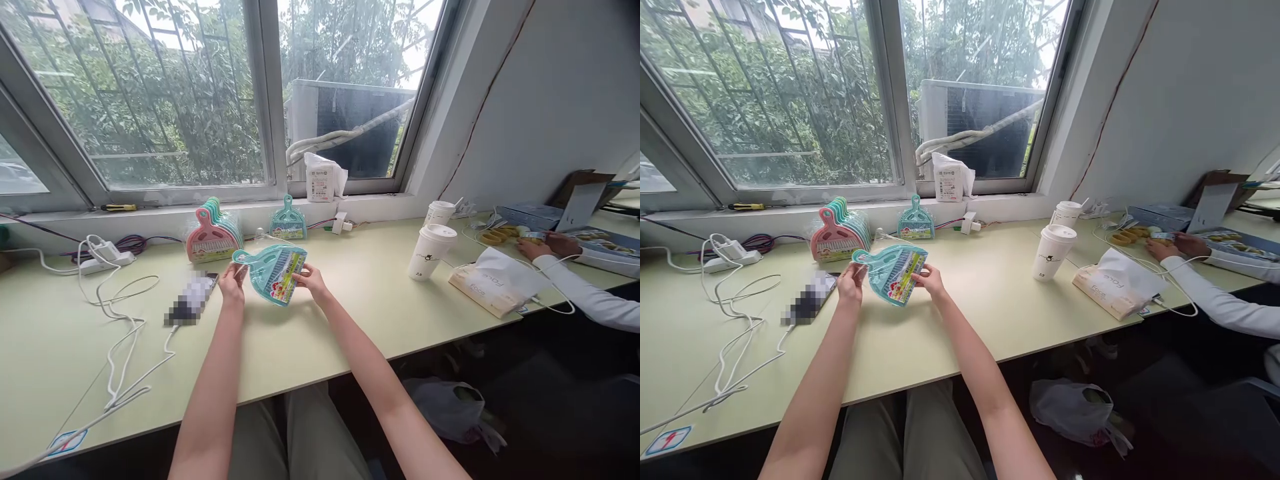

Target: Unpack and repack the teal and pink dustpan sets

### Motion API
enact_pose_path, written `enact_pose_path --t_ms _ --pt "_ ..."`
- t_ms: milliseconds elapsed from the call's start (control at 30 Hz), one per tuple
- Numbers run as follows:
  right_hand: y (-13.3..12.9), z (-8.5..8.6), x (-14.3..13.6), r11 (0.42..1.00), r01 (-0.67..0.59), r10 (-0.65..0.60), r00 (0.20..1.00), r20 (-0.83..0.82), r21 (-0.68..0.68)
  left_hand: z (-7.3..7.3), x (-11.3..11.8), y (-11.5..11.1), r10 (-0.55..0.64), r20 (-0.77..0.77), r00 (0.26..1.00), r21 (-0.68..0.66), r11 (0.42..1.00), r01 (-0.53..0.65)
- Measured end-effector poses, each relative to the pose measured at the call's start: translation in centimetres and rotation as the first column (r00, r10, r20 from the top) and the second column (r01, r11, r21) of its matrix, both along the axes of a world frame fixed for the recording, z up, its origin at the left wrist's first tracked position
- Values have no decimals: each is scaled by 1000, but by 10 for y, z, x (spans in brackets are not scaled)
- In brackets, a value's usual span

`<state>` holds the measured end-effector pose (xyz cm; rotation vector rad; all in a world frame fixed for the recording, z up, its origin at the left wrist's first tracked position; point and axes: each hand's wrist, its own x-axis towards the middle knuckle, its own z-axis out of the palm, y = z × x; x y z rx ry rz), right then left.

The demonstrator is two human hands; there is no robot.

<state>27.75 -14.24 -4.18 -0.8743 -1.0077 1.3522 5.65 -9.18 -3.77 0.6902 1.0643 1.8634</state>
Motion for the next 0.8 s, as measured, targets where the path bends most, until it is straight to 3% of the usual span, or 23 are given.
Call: enact_pose_path --t_ms 133,200,267,333,367,433,500,533,600,633,667,700,733,767,800 --pt "-2 3 0 1000 4 -5 1000 10 10 10 -37 0 298 -76 952 23 955 -297" --pt "0 1 4 998 66 -66 998 -15 -16 10 -58 -6 497 -165 852 -39 860 -509" --pt "4 -2 9 991 121 -124 991 -43 -54 10 -72 -16 627 -318 712 -105 723 -683" --pt "8 -6 14 984 153 -159 986 -60 -96 12 -76 -31 620 -520 588 -116 630 -768" --pt "10 -8 15 980 162 -170 983 -63 -115 13 -75 -39 580 -615 534 -95 618 -781" --pt "12 -11 16 973 177 -188 980 -65 -146 19 -67 -52 497 -751 436 -19 643 -766" --pt "14 -14 15 972 176 -189 980 -70 -154 25 -54 -58 482 -792 375 69 680 -730" --pt "14 -14 13 974 170 -183 980 -75 -149 28 -46 -57 498 -782 374 116 707 -697" --pt "12 -15 10 978 157 -170 981 -89 -139 29 -24 -48 483 -720 498 160 814 -558" --pt "12 -15 8 980 150 -164 982 -97 -133 27 -12 -42 387 -680 623 146 904 -402" --pt "11 -14 7 982 144 -157 982 -105 -125 24 1 -36 187 -611 769 65 980 -186" --pt "10 -14 6 984 139 -151 982 -110 -112 19 14 -30 -81 -512 855 -50 997 64" --pt "9 -14 6 986 137 -147 983 -109 -95 13 26 -26 -349 -403 846 -154 937 313" --pt "9 -13 6 987 140 -147 984 -98 -78 7 36 -22 -509 -313 802 -221 860 460" --pt "9 -14 6 987 142 -147 987 -70 -73 0 43 -19 -587 -244 772 -259 806 532"
